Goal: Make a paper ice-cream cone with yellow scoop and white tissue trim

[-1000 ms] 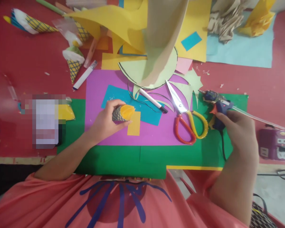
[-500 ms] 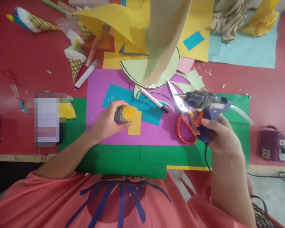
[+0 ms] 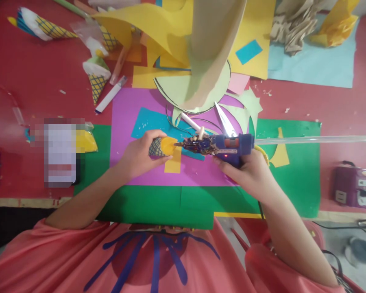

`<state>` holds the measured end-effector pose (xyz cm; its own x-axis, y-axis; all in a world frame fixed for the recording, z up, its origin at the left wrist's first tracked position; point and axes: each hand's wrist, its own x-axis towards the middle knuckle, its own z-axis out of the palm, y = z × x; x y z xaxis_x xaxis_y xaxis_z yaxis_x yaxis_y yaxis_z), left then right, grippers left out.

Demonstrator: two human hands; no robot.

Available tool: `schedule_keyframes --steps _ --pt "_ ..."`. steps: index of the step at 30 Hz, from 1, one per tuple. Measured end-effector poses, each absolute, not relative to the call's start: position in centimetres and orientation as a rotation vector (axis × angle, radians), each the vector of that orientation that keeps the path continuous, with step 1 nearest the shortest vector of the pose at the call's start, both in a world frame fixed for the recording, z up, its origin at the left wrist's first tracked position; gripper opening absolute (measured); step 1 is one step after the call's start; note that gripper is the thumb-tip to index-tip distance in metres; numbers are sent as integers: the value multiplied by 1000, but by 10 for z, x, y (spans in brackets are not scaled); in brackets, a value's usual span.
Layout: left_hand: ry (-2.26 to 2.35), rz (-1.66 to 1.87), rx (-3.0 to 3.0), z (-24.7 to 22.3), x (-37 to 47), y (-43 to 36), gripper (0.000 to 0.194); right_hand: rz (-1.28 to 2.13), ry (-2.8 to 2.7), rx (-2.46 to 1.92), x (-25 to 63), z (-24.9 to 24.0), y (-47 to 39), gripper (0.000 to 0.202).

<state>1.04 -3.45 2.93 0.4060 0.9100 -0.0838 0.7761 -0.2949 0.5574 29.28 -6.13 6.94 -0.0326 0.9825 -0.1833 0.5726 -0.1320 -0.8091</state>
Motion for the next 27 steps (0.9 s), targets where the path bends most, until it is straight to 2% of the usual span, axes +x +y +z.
schedule_keyframes --steps 3,9,27 --pt "1446 290 2119 31 11 -34 54 1021 -1739 -1688 289 70 -62 24" --pt "1470 247 2104 31 13 -33 52 957 -1850 -1622 283 72 -59 10" --pt "1486 283 2109 28 11 -34 53 811 -1933 -1697 288 71 -58 18"
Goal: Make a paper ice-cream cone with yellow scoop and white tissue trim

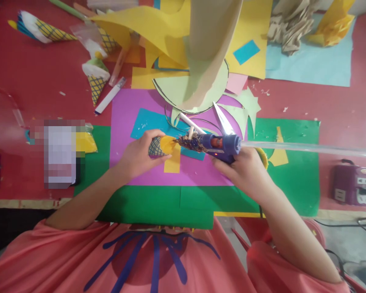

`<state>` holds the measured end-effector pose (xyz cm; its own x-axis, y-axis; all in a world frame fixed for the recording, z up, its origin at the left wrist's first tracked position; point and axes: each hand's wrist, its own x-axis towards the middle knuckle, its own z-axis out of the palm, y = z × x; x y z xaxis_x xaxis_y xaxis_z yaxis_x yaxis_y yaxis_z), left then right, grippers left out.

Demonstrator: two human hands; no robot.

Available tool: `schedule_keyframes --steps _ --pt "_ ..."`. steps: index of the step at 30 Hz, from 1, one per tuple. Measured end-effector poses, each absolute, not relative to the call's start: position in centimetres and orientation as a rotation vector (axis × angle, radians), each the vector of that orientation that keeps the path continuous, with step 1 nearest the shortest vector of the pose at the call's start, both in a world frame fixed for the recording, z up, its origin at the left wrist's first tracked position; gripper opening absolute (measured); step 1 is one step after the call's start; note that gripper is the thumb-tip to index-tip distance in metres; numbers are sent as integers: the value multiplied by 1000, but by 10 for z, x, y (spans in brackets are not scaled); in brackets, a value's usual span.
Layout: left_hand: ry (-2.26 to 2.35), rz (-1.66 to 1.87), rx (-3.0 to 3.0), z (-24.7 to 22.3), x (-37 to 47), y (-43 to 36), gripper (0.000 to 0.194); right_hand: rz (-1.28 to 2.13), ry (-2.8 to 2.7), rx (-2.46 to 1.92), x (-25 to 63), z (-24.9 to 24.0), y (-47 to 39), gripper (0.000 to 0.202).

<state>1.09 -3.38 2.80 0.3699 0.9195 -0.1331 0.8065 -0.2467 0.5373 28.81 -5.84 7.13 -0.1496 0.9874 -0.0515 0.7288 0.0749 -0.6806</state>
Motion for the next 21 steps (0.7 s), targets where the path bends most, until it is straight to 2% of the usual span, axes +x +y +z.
schedule_keyframes --steps 6,11,14,17,21 --pt "1479 291 2097 28 10 -34 55 798 -1884 -1752 287 75 -56 22" --pt "1402 374 1966 27 8 -35 56 785 -1529 -1854 299 78 -59 19" --pt "1262 486 1853 25 6 -36 57 841 -1098 -1904 324 75 -65 24" --pt "1171 538 1763 25 5 -36 56 731 -802 -1837 362 64 -70 21" --pt "1114 571 1689 26 5 -36 54 531 -622 -2163 426 45 -74 16"
